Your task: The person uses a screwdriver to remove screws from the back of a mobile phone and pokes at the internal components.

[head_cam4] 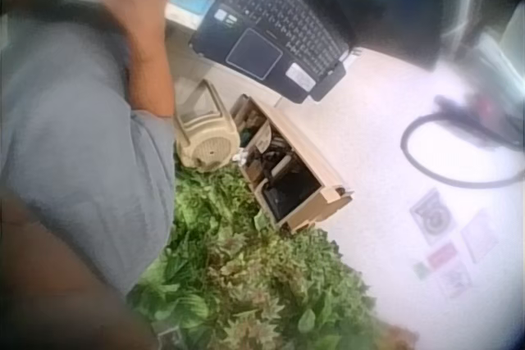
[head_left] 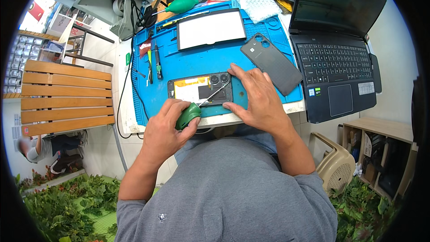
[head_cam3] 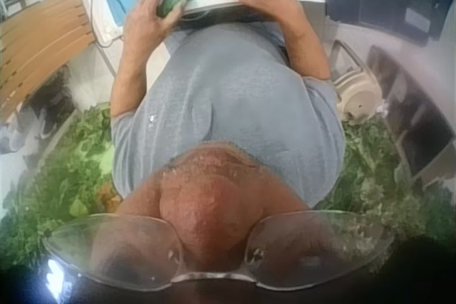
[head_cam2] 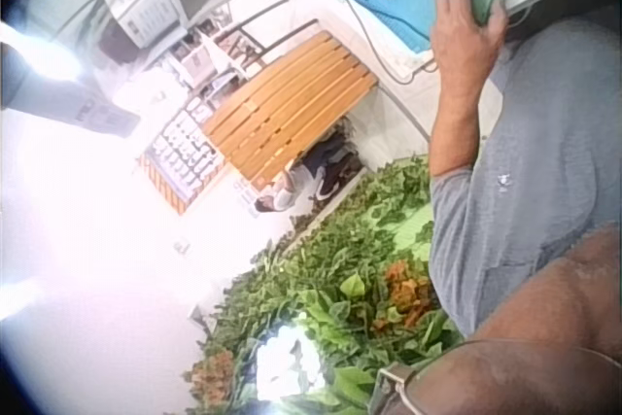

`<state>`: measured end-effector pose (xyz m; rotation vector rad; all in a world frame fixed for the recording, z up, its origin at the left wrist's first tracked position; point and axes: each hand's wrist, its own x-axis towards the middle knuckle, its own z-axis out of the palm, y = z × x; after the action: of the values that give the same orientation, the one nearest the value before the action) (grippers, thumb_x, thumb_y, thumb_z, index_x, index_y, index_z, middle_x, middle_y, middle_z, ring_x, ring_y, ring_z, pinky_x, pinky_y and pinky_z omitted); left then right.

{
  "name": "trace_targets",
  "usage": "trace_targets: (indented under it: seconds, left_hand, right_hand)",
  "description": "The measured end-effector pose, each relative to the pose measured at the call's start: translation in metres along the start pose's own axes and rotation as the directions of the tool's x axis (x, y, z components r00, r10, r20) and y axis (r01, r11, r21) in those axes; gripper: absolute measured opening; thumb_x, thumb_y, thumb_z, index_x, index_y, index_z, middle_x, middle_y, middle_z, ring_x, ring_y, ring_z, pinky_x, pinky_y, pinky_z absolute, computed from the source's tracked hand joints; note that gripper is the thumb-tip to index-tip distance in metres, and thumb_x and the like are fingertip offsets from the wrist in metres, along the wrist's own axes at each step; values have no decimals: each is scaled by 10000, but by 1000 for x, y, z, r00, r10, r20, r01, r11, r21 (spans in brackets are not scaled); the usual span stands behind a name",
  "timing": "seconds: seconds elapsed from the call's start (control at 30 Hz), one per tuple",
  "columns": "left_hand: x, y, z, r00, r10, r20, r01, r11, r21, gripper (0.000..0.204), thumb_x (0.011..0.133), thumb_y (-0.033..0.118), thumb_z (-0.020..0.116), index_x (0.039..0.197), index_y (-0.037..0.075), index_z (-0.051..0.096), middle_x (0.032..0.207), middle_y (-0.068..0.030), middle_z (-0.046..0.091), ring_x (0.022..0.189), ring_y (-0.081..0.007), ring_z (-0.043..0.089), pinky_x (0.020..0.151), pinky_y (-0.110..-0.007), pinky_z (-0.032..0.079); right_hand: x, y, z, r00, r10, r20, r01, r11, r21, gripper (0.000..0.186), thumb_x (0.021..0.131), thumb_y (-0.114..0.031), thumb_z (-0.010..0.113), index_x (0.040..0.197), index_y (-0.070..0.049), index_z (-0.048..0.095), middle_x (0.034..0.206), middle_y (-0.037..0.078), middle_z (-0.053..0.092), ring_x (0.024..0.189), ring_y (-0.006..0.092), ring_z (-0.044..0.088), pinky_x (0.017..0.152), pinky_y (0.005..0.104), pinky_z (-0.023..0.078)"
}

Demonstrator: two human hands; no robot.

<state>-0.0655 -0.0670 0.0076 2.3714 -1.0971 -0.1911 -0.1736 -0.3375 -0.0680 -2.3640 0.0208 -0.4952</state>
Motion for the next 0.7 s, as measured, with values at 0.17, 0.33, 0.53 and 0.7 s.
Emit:
trace_targets:
  seconds: [0.17, 0.33, 0.53, 0.7]
  left_hand:
    - [0, -1, 0, 1000, 15, -7, -15, 1000, 1, 367, 990, 192, 940, 1280, 28, 786, 1209, -148, 793, 987, -309, 827, 783, -400, 676]
    - [3, -2, -2, 1000, -12, 9, 12, 1000, 5, 374, 988, 185, 941, 1291, 32, 786, 1212, -150, 794, 989, -318, 825, 799, -407, 678]
    - [0, 0, -3, 1000, 4, 11, -4, 1000, -7, 378, 984, 181, 942, 1292, 29, 784, 1223, -149, 797, 998, -327, 827, 810, -411, 679]
    - [3, 1, -3, 1000, 0, 16, 0, 1000, -4, 381, 984, 184, 946, 1291, 28, 783, 1221, -148, 796, 1000, -322, 828, 809, -408, 682]
  right_hand:
    - [0, -1, 0, 1000, -2, 0, 2, 1000, 4, 1018, 885, -333, 1017, 1707, 23, 532, 1397, 178, 770, 1243, 339, 683, 1105, 504, 506]
    - [0, 0, 0, 1000, -5, -1, 5, 1000, 1, 1014, 887, -326, 1018, 1705, 26, 533, 1412, 173, 771, 1242, 337, 684, 1099, 497, 507]
    - [1, -1, -1, 1000, -12, -11, 12, 1000, 4, 1010, 882, -316, 1020, 1701, 26, 539, 1411, 170, 771, 1235, 339, 683, 1091, 494, 506]
    - [1, -1, -2, 1000, 2, 2, -2, 1000, 2, 1011, 883, -321, 1019, 1702, 26, 538, 1396, 172, 772, 1233, 338, 681, 1084, 494, 505]
